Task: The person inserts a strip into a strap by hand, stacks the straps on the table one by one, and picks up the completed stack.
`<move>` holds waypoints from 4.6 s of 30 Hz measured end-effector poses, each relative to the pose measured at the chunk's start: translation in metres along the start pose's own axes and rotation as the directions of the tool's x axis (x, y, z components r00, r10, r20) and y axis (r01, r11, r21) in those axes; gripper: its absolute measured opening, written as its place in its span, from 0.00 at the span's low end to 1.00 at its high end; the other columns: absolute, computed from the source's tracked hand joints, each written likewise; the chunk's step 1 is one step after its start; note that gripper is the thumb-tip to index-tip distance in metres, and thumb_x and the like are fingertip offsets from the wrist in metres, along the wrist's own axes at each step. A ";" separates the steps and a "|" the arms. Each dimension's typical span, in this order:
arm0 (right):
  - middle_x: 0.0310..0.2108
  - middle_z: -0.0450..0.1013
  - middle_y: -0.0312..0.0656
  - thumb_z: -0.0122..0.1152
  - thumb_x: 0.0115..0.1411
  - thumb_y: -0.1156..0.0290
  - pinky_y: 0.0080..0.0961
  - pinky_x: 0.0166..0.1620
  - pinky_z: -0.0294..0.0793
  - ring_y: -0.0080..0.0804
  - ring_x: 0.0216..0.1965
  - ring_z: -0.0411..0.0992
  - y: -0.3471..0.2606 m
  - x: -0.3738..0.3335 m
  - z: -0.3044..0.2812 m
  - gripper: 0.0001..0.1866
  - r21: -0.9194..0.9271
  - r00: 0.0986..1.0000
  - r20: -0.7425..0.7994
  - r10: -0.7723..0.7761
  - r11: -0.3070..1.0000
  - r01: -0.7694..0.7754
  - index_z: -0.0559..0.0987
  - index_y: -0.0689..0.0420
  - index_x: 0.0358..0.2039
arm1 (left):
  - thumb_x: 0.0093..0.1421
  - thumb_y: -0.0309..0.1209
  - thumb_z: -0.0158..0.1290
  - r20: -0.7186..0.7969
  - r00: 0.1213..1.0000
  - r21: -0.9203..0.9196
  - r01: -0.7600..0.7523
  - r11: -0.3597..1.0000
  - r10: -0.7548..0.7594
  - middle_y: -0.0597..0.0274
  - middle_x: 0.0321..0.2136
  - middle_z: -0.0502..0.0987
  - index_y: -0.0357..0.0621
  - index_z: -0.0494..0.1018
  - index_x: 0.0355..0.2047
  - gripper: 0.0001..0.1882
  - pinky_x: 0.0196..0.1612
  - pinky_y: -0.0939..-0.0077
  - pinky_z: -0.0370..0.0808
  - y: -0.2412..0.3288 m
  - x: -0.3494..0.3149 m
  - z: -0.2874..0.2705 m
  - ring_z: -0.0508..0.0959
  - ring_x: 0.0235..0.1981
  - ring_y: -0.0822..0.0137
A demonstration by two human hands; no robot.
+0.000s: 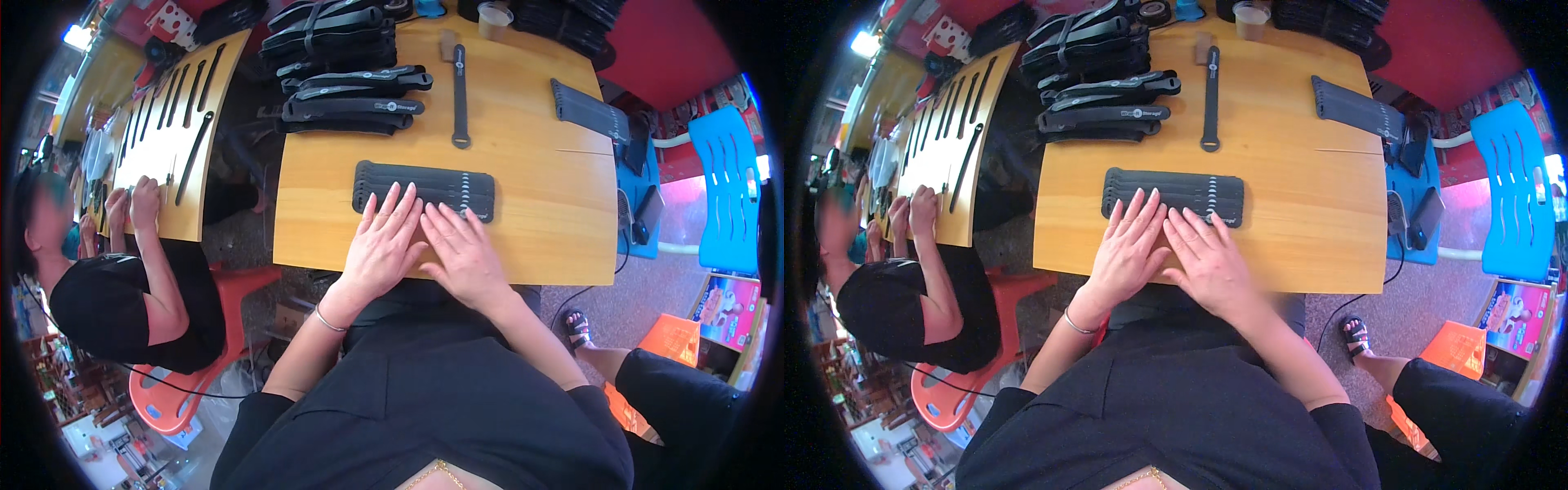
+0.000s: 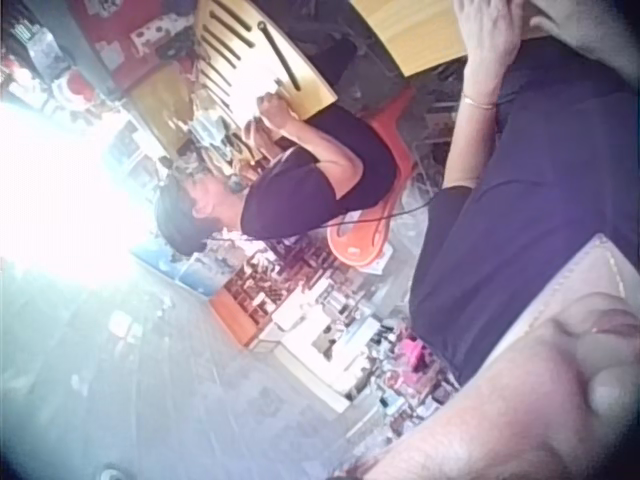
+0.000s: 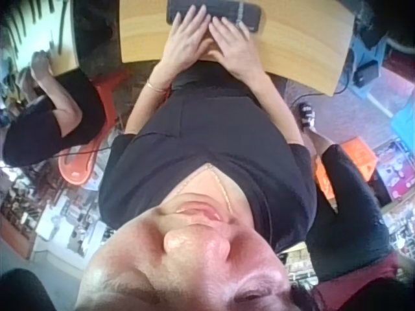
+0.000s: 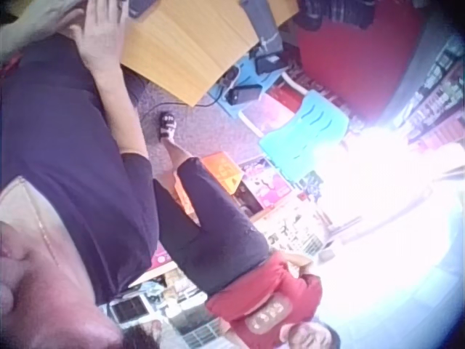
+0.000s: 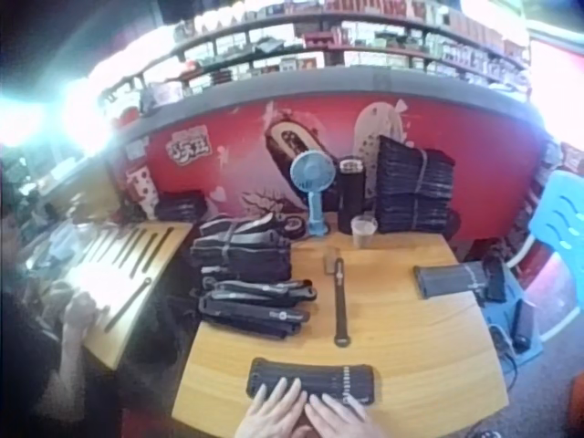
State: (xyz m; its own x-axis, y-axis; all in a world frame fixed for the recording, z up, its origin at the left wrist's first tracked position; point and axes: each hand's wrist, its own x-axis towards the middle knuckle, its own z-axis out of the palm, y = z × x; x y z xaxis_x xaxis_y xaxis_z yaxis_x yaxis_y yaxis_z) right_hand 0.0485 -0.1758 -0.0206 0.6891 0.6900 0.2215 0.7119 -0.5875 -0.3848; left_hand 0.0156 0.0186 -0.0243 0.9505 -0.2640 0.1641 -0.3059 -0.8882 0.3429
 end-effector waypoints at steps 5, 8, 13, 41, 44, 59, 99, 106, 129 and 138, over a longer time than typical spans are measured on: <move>0.67 0.55 0.44 0.58 0.57 0.48 0.46 0.68 0.46 0.37 0.68 0.51 0.007 -0.015 -0.003 0.41 -0.082 0.988 0.128 0.092 0.993 -0.081 0.61 0.61 0.64 | 0.60 0.50 0.50 0.122 0.993 0.103 -0.011 0.995 -0.002 0.55 0.67 0.54 0.42 0.58 0.64 0.37 0.69 0.52 0.41 -0.002 -0.002 0.003 0.49 0.70 0.56; 0.67 0.55 0.45 0.58 0.57 0.48 0.49 0.67 0.46 0.38 0.68 0.52 0.016 -0.033 -0.013 0.41 -0.185 0.977 0.112 0.181 0.970 -0.159 0.61 0.61 0.64 | 0.60 0.51 0.50 0.137 0.991 0.105 -0.009 0.994 -0.006 0.55 0.67 0.53 0.42 0.58 0.64 0.38 0.69 0.52 0.41 0.000 -0.003 0.002 0.49 0.70 0.57; 0.65 0.59 0.45 0.58 0.59 0.53 0.50 0.67 0.47 0.40 0.66 0.56 0.034 -0.046 -0.021 0.36 -0.157 0.977 0.050 0.209 0.967 -0.199 0.65 0.61 0.62 | 0.60 0.47 0.53 0.086 0.995 0.071 -0.057 0.996 0.051 0.51 0.63 0.62 0.40 0.62 0.61 0.34 0.66 0.54 0.53 -0.003 0.012 -0.010 0.61 0.64 0.55; 0.42 0.72 0.39 0.56 0.59 0.81 0.21 0.42 0.73 0.25 0.40 0.72 0.047 -0.018 -0.029 0.11 0.747 0.758 -0.275 0.591 0.628 -0.218 0.76 0.60 0.44 | 0.53 0.37 0.62 -0.089 0.923 -0.064 0.369 0.927 -0.373 0.50 0.35 0.76 0.40 0.69 0.37 0.18 0.38 0.59 0.76 0.002 0.181 0.041 0.79 0.37 0.50; 0.42 0.72 0.39 0.57 0.59 0.81 0.20 0.42 0.73 0.25 0.40 0.72 0.049 -0.018 -0.030 0.12 0.750 0.762 -0.257 0.595 0.620 -0.230 0.76 0.60 0.44 | 0.52 0.35 0.62 -0.067 0.925 -0.064 0.371 0.927 -0.374 0.53 0.35 0.77 0.41 0.70 0.39 0.18 0.38 0.61 0.76 -0.001 0.182 0.042 0.79 0.37 0.52; 0.42 0.73 0.37 0.61 0.62 0.72 0.08 0.30 0.63 0.13 0.32 0.67 0.054 0.008 -0.056 0.31 0.996 0.784 0.082 0.615 -0.030 -0.081 0.60 0.60 0.63 | 0.54 0.23 0.56 -0.083 0.976 -0.477 -0.217 0.852 0.203 0.54 0.29 0.76 0.38 0.77 0.34 0.06 0.36 0.66 0.74 0.029 0.086 -0.027 0.78 0.32 0.53; 0.33 0.74 0.35 0.58 0.61 0.79 0.15 0.33 0.76 0.18 0.29 0.74 0.039 -0.024 -0.004 0.08 0.880 0.740 0.010 0.673 0.346 -0.326 0.76 0.62 0.42 | 0.58 0.22 0.56 0.017 0.715 -0.777 0.449 0.441 -0.699 0.67 0.21 0.77 0.34 0.77 0.34 0.04 0.28 0.86 0.72 -0.059 -0.015 -0.006 0.76 0.23 0.79; 0.30 0.72 0.35 0.60 0.60 0.80 0.14 0.31 0.75 0.17 0.28 0.72 0.039 -0.021 -0.004 0.10 0.892 0.719 0.006 0.695 0.321 -0.319 0.71 0.61 0.41 | 0.56 0.21 0.57 -0.007 0.718 -0.799 0.415 0.435 -0.696 0.67 0.23 0.77 0.34 0.76 0.33 0.04 0.29 0.87 0.72 -0.062 -0.014 0.000 0.75 0.24 0.81; 0.28 0.71 0.36 0.61 0.59 0.80 0.12 0.26 0.71 0.17 0.24 0.70 0.038 -0.015 -0.004 0.15 0.885 0.680 -0.006 0.734 0.320 -0.338 0.67 0.60 0.43 | 0.56 0.20 0.58 -0.044 0.689 -0.759 0.448 0.472 -0.723 0.67 0.22 0.77 0.34 0.75 0.30 0.03 0.29 0.87 0.72 -0.060 -0.011 0.002 0.74 0.23 0.81; 0.27 0.71 0.36 0.62 0.58 0.80 0.13 0.25 0.71 0.16 0.23 0.70 0.038 -0.012 -0.003 0.15 0.866 0.654 -0.004 0.756 0.329 -0.376 0.66 0.60 0.42 | 0.56 0.20 0.58 -0.059 0.688 -0.761 0.438 0.478 -0.724 0.67 0.22 0.77 0.35 0.75 0.30 0.03 0.28 0.87 0.72 -0.060 -0.010 0.004 0.74 0.22 0.81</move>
State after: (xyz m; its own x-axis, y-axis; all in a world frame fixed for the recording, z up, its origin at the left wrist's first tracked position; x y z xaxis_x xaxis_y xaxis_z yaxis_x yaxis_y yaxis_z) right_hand 0.0677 -0.2081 -0.0353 0.9897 0.0058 -0.1428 -0.1417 -0.0863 -0.9861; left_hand 0.0251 0.0731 -0.0500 0.8718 0.4832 -0.0807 0.2278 -0.2539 0.9400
